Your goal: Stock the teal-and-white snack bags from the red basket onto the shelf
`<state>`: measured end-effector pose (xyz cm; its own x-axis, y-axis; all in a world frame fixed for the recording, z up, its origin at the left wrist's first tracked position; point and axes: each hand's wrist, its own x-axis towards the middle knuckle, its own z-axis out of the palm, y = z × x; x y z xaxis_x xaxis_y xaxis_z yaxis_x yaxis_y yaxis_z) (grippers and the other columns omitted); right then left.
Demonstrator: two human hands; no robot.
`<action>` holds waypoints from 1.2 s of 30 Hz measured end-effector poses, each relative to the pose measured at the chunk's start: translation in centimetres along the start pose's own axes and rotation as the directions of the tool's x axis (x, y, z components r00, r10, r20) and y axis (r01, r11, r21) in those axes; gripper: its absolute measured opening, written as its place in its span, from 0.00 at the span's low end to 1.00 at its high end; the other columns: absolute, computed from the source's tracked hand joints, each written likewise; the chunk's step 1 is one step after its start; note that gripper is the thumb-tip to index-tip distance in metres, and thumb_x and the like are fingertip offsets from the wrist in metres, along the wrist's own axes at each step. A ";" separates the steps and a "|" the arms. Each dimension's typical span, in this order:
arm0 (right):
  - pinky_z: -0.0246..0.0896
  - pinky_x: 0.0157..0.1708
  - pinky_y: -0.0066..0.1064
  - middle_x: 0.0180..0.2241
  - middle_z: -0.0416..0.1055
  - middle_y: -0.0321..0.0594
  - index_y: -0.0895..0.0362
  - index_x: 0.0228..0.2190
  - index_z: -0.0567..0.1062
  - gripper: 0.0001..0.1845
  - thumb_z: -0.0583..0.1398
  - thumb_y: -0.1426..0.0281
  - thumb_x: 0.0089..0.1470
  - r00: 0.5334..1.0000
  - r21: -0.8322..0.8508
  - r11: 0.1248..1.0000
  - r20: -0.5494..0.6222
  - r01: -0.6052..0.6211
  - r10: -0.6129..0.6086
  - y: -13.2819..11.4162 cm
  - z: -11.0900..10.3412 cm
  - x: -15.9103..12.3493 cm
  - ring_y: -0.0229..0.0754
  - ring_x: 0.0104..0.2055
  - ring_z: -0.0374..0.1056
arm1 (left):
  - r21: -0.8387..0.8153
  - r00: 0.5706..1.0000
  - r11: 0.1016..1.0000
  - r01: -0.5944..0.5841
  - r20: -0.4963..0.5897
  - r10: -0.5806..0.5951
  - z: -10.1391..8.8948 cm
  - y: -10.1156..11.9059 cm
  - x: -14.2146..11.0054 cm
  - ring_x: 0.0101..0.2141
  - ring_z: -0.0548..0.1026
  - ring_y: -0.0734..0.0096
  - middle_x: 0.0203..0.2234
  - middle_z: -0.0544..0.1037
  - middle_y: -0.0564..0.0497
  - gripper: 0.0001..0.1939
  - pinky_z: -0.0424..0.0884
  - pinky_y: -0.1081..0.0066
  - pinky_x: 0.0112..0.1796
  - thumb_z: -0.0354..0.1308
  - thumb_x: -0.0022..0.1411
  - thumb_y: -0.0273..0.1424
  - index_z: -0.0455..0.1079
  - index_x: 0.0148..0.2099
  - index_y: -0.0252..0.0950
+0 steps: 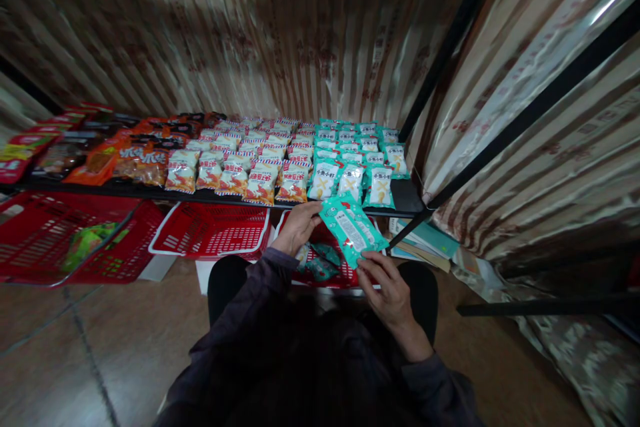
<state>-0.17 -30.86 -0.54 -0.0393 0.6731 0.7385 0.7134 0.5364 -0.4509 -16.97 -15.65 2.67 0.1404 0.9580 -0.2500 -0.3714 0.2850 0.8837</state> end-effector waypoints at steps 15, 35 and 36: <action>0.70 0.36 0.32 0.37 0.70 0.40 0.54 0.38 0.69 0.13 0.63 0.64 0.51 0.760 0.422 0.731 -0.134 -0.537 0.636 0.5 2.8 0.3 0.40 0.38 0.71 | -0.099 0.977 0.994 0.052 -0.199 -0.071 1.8 -0.2 -0.8 0.22 0.71 0.78 0.20 0.75 0.53 0.01 0.69 0.75 0.29 0.59 0.51 0.23 0.69 0.28 0.32; 0.64 0.28 0.27 0.27 0.74 0.32 0.55 0.33 0.72 0.22 0.70 0.65 0.33 0.359 0.768 0.080 0.203 -0.635 0.911 0.6 3.1 0.9 0.35 0.27 0.69 | -0.076 0.972 0.997 -0.019 -0.236 0.001 1.7 -1.9 -0.7 0.22 0.71 0.78 0.20 0.74 0.55 0.03 0.69 0.74 0.30 0.58 0.50 0.25 0.69 0.31 0.32; 0.65 0.27 0.27 0.28 0.74 0.32 0.55 0.33 0.72 0.21 0.70 0.64 0.33 0.353 0.771 0.066 0.211 -0.633 0.912 0.6 3.0 0.9 0.35 0.27 0.69 | -0.064 0.975 0.998 -0.029 -0.223 0.015 1.6 -1.9 -0.7 0.21 0.70 0.78 0.19 0.73 0.56 0.03 0.68 0.74 0.29 0.59 0.49 0.25 0.69 0.31 0.32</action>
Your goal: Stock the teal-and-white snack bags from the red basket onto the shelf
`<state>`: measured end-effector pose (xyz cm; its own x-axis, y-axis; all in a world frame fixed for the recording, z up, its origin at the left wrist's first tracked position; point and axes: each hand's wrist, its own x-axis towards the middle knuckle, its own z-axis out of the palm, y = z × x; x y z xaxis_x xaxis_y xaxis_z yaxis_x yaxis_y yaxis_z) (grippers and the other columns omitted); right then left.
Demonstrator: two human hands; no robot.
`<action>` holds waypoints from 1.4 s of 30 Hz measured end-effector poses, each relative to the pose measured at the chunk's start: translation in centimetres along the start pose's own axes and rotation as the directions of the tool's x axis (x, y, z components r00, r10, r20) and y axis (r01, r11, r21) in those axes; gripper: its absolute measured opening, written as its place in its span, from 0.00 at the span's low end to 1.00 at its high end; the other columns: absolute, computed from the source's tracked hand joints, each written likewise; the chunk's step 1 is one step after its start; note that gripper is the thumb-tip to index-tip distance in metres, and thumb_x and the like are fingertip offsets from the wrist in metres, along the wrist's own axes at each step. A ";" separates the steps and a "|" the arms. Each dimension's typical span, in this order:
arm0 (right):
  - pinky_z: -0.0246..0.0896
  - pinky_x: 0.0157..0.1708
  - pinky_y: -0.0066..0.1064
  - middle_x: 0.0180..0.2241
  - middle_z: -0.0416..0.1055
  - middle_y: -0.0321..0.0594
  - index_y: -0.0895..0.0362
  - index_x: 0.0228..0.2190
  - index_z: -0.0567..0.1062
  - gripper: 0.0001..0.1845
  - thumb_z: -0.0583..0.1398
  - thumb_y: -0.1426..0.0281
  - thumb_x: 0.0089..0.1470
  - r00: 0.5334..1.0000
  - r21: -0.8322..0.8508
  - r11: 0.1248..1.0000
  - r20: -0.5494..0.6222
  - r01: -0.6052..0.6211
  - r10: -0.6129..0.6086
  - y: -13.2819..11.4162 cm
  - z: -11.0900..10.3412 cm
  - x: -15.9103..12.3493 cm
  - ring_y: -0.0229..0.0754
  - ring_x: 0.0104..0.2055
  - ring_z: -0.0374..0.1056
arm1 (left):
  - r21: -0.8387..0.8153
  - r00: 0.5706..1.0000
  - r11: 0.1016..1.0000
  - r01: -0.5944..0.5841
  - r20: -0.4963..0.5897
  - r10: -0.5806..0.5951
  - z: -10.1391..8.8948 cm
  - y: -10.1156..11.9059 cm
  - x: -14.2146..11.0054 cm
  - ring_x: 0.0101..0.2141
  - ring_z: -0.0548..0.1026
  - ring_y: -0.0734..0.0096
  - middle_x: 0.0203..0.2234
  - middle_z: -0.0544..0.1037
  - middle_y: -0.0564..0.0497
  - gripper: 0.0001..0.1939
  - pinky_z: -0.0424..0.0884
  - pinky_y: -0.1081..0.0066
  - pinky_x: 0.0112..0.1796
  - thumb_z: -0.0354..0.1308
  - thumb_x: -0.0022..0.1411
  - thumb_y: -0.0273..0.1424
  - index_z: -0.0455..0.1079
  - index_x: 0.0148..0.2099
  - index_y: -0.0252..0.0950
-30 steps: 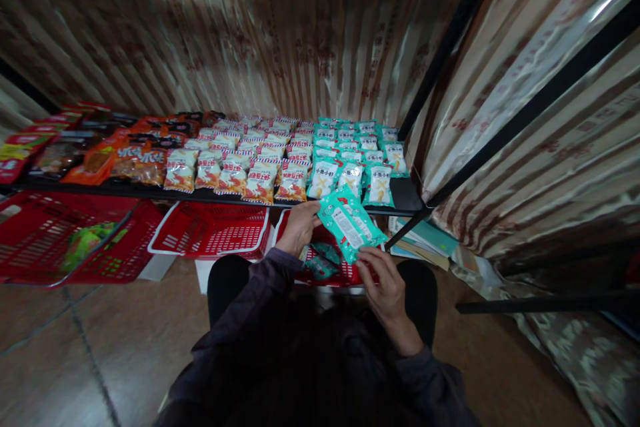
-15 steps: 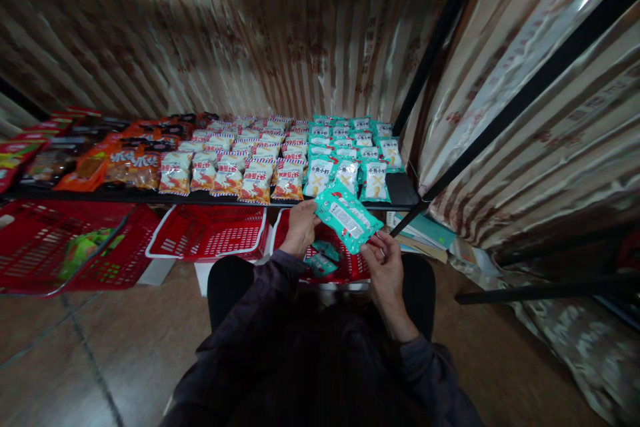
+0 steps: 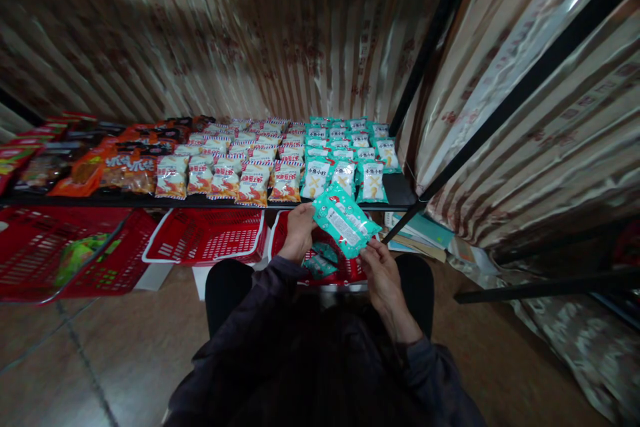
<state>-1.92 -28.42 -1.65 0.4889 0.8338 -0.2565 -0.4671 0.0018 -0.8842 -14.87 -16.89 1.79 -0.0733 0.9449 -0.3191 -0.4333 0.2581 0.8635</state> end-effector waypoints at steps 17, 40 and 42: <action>0.61 0.20 0.23 0.21 0.68 0.28 0.56 0.26 0.72 0.23 0.73 0.59 0.31 0.999 -0.004 1.000 -0.035 0.015 -0.015 -0.1 -0.8 0.0 0.30 0.19 0.61 | 0.219 0.980 0.972 -0.080 0.195 0.036 -1.5 1.8 0.5 0.26 0.70 0.73 0.24 0.76 0.53 0.06 0.65 0.74 0.30 0.64 0.44 0.30 0.75 0.28 0.33; 0.55 0.20 0.25 0.17 0.65 0.26 0.56 0.27 0.72 0.23 0.70 0.53 0.34 0.988 -0.105 0.990 -0.116 0.092 -0.105 0.2 -1.2 0.3 0.32 0.18 0.59 | 0.372 0.959 0.917 -0.142 0.282 0.034 -1.0 2.1 0.3 0.18 0.58 0.80 0.14 0.63 0.58 0.17 0.53 0.77 0.21 0.66 0.46 0.41 0.67 0.22 0.34; 0.58 0.21 0.25 0.18 0.67 0.26 0.55 0.31 0.72 0.25 0.70 0.54 0.34 0.989 -0.111 0.989 -0.100 0.099 -0.111 0.4 -1.4 0.4 0.32 0.19 0.61 | 0.359 0.957 0.925 -0.127 0.289 0.019 -1.0 2.2 0.4 0.18 0.58 0.81 0.14 0.63 0.59 0.18 0.53 0.77 0.20 0.67 0.45 0.42 0.66 0.22 0.34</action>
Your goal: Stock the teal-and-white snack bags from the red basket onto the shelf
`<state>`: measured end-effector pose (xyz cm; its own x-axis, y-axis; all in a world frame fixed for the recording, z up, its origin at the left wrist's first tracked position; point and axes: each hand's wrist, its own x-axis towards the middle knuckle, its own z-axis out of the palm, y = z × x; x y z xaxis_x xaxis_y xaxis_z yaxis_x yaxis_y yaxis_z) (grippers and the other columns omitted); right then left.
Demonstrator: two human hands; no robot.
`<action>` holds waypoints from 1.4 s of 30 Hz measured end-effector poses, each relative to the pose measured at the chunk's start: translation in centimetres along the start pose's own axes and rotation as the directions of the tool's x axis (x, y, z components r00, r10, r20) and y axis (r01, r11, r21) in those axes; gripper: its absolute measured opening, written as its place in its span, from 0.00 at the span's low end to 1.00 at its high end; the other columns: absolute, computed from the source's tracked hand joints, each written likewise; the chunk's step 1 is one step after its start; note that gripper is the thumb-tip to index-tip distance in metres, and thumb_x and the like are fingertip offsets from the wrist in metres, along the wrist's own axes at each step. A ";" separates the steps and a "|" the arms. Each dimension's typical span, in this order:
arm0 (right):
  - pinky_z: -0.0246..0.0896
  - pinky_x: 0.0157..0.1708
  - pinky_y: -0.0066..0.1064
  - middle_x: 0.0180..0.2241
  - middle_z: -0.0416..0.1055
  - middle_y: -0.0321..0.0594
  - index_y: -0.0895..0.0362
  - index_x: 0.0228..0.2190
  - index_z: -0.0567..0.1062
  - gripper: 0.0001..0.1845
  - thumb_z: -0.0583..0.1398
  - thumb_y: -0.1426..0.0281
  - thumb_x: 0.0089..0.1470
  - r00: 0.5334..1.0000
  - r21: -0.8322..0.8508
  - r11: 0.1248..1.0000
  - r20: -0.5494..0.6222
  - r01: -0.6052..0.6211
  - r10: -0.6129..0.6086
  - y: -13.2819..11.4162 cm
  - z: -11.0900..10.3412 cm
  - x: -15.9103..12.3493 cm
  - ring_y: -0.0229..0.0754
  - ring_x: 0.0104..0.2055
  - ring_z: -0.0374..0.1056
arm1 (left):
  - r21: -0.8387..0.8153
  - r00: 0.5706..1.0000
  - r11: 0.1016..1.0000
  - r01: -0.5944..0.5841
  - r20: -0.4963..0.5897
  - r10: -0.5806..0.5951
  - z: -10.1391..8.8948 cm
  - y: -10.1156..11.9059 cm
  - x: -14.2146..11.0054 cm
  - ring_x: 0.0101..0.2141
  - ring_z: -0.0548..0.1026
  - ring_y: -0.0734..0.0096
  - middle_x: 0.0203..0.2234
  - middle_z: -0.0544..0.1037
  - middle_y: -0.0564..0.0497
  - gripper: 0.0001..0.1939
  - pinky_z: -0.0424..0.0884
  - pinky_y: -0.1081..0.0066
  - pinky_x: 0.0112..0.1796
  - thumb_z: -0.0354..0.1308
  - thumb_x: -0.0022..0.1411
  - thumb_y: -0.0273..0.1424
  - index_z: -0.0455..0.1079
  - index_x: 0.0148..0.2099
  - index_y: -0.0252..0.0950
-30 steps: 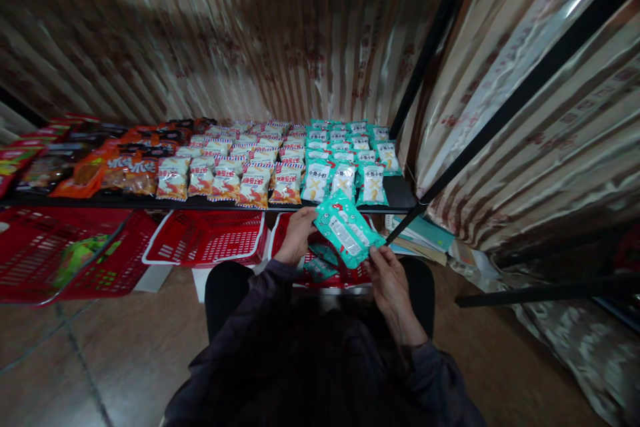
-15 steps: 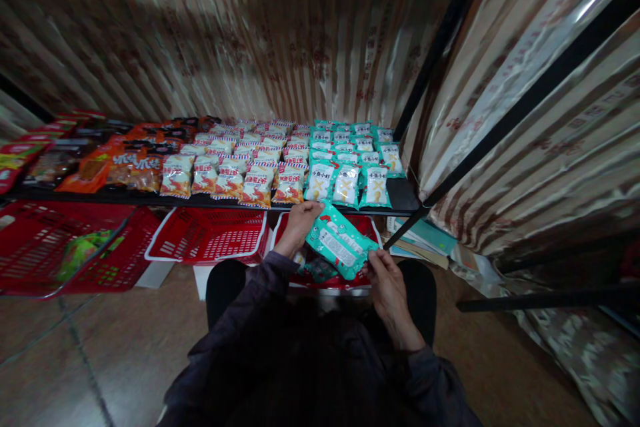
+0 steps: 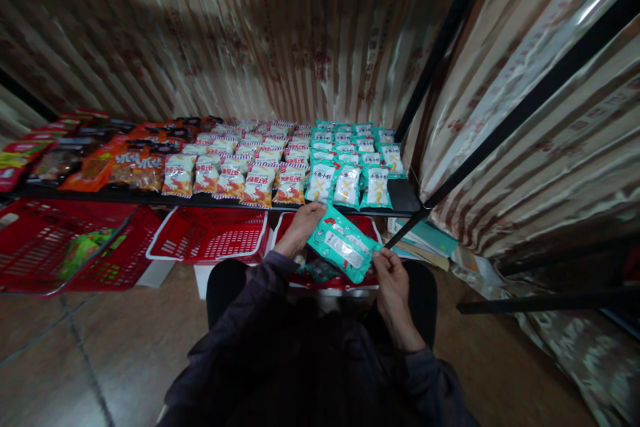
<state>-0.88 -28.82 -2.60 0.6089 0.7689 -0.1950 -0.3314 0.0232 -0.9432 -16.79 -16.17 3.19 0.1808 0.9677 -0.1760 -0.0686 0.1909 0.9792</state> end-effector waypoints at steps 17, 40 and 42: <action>0.52 0.62 0.50 0.60 0.62 0.42 0.50 0.60 0.61 0.34 0.49 0.79 0.53 0.522 -0.372 0.368 0.657 0.852 -0.545 0.5 -1.1 -0.1 0.47 0.64 0.55 | -0.090 0.990 0.986 0.141 0.034 -0.138 0.2 0.7 -0.1 0.14 0.59 0.82 0.13 0.62 0.60 0.14 0.55 0.79 0.19 0.62 0.53 0.32 0.61 0.22 0.34; 0.69 0.47 0.40 0.47 0.76 0.49 0.60 0.53 0.71 0.27 0.56 0.56 0.57 0.877 -0.486 0.735 0.339 0.473 -0.340 2.0 -0.8 -0.5 0.49 0.47 0.73 | -0.088 0.970 0.967 0.240 0.061 -0.235 0.3 1.5 -0.9 0.23 0.75 0.73 0.25 0.76 0.50 0.10 0.71 0.75 0.24 0.58 0.60 0.35 0.67 0.33 0.33; 0.68 0.47 0.40 0.46 0.76 0.47 0.59 0.51 0.73 0.29 0.58 0.53 0.55 0.933 -0.392 0.859 0.279 0.329 -0.230 1.9 -0.7 -0.4 0.49 0.47 0.72 | -0.038 0.980 0.980 0.194 0.057 -0.192 0.2 0.9 -0.8 0.26 0.76 0.74 0.29 0.77 0.49 0.08 0.70 0.76 0.24 0.60 0.58 0.34 0.68 0.35 0.33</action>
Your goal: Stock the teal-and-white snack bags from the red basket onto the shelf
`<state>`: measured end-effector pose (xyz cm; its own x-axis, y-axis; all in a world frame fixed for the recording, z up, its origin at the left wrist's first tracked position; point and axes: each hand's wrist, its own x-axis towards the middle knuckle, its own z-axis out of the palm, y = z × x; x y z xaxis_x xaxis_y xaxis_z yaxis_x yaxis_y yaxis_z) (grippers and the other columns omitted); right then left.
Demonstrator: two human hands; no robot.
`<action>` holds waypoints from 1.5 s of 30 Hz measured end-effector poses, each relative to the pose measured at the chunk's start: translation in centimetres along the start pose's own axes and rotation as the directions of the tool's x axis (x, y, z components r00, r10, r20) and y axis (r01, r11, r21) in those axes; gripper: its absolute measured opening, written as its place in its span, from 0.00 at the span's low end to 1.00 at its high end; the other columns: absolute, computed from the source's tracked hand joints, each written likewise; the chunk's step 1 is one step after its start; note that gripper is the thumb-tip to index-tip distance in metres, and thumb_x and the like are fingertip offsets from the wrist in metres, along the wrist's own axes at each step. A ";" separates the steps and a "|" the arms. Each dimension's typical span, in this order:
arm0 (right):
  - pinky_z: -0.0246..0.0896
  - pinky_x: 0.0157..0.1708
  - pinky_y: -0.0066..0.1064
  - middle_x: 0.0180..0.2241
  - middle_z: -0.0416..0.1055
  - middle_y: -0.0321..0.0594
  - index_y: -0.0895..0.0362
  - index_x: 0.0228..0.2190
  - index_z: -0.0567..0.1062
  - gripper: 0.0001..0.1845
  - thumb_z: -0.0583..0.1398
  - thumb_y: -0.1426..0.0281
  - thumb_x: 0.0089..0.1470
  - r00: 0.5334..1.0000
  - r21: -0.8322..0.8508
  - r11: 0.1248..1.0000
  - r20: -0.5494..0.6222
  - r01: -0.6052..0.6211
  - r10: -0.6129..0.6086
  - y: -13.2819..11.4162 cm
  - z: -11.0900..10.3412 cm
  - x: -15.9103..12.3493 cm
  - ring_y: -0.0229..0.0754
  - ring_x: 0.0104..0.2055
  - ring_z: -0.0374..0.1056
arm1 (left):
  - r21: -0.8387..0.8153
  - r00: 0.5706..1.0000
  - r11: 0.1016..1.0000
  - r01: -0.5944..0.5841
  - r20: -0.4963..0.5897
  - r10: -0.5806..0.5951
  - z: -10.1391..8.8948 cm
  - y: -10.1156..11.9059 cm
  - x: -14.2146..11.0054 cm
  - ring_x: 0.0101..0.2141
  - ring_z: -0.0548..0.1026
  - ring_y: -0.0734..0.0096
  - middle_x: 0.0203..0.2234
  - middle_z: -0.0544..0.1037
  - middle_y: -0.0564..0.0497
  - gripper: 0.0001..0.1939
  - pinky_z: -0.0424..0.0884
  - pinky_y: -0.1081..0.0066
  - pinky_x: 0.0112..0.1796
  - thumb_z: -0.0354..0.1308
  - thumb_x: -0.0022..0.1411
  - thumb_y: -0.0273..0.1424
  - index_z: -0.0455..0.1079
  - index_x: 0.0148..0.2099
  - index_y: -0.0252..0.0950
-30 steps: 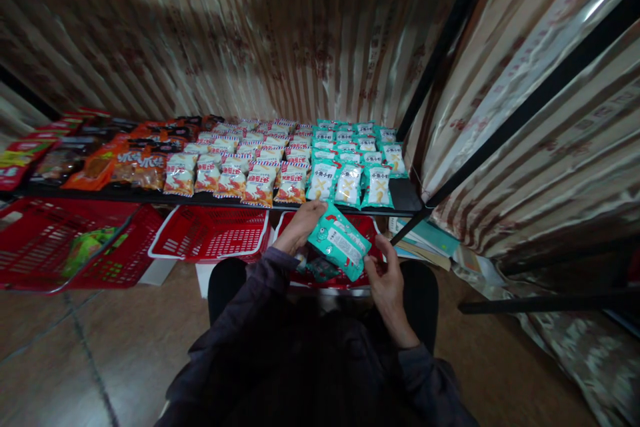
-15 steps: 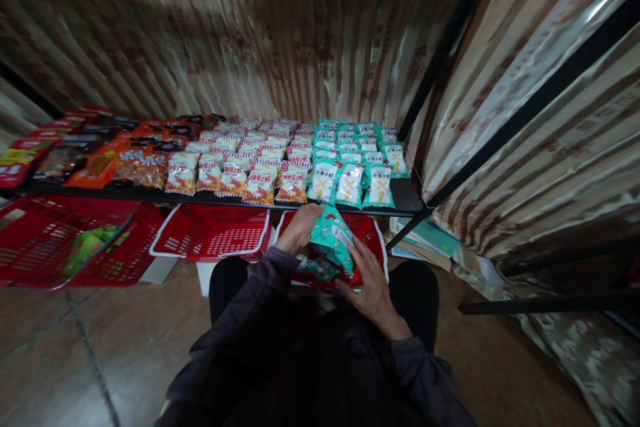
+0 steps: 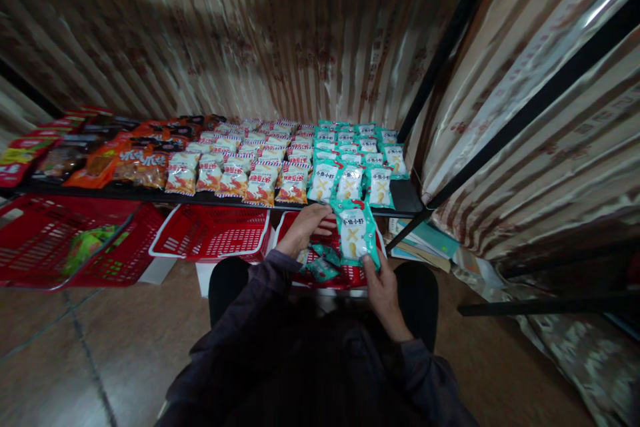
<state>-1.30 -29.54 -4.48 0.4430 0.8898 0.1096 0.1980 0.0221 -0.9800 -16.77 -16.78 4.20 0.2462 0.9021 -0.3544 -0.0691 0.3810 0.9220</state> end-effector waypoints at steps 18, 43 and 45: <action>0.72 0.27 0.30 0.38 0.78 0.42 0.57 0.37 0.77 0.31 0.69 0.48 0.36 0.927 0.461 0.818 0.024 -0.343 0.375 -0.9 0.5 0.6 0.43 0.33 0.74 | 0.034 0.998 0.997 -0.065 -0.003 0.065 1.2 -2.5 0.5 0.19 0.68 0.81 0.22 0.71 0.55 0.13 0.63 0.80 0.18 0.66 0.51 0.34 0.66 0.30 0.32; 0.68 0.24 0.30 0.29 0.79 0.40 0.59 0.41 0.80 0.32 0.69 0.52 0.36 0.901 0.505 0.829 -0.199 -0.242 0.385 0.9 -2.4 3.6 0.39 0.22 0.69 | 0.057 0.978 0.994 -0.090 0.195 0.077 4.9 -2.8 1.2 0.22 0.70 0.78 0.23 0.73 0.54 0.25 0.63 0.79 0.22 0.67 0.43 0.48 0.69 0.35 0.34; 0.67 0.25 0.30 0.29 0.79 0.40 0.59 0.40 0.81 0.29 0.69 0.53 0.38 0.907 0.468 0.860 -0.242 -0.203 0.346 1.0 -2.9 4.2 0.39 0.23 0.69 | 0.053 0.959 0.996 -0.072 0.276 0.054 5.3 -3.1 1.3 0.23 0.71 0.78 0.25 0.74 0.53 0.26 0.65 0.78 0.23 0.69 0.42 0.47 0.69 0.37 0.33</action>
<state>3.28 -27.15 -4.54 0.6814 0.7042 -0.1995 -0.3291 0.0513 -0.9429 -11.09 -17.83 1.70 0.4997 0.8303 -0.2468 -0.0352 0.3042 0.9520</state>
